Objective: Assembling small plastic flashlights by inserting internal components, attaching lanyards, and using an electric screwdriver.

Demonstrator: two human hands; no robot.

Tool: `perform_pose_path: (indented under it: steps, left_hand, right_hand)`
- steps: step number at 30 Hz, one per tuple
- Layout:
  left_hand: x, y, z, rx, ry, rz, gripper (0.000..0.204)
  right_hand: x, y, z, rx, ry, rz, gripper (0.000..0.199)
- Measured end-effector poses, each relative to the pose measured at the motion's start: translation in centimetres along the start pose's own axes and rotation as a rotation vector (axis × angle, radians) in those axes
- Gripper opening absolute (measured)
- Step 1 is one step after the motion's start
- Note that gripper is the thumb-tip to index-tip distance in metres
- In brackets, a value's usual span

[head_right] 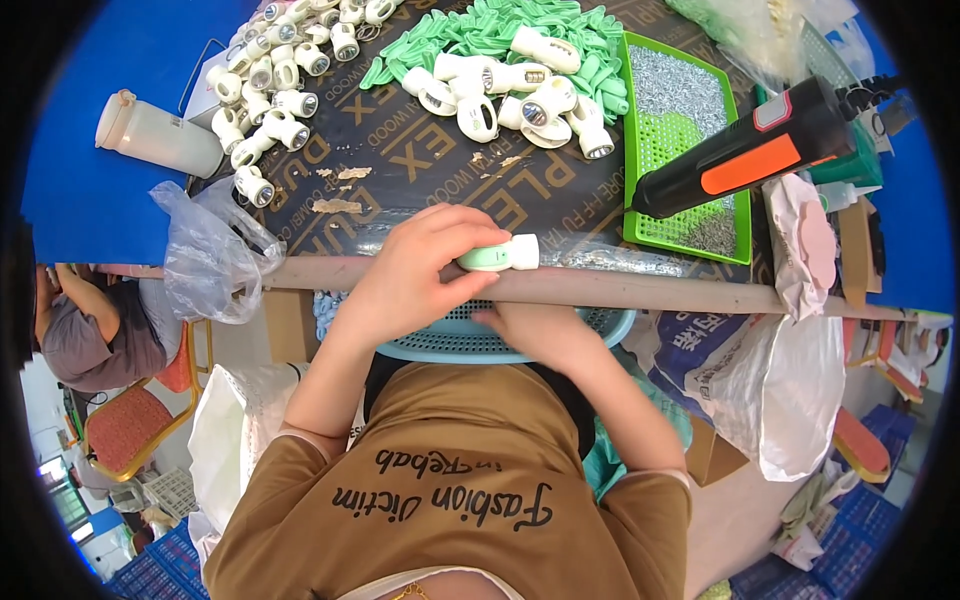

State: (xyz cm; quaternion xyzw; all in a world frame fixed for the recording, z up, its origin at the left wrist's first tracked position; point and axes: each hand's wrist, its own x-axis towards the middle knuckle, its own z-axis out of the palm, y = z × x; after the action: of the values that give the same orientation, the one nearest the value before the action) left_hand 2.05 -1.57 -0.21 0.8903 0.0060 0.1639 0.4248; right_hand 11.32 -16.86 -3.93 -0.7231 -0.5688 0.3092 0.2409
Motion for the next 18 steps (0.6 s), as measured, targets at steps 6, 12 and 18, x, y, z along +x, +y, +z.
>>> perform_pose_path:
  steps: [6, 12, 18]
  left_hand:
    - [-0.1, 0.4, 0.4, 0.057, 0.032, -0.015, 0.036]
    - [0.5, 0.7, 1.5, 0.156, 0.03, -0.055, 0.033]
    - [0.7, 0.2, 2.3, 0.069, 0.124, 0.027, 0.03]
  right_hand:
    - [-8.1, -3.2, -7.4, 0.498, 0.367, -0.498, 0.02]
    - [-5.0, 1.7, -12.7, 0.353, 1.142, -0.248, 0.061]
    - [-3.3, 2.7, -14.0, 0.661, 0.787, -0.37, 0.075]
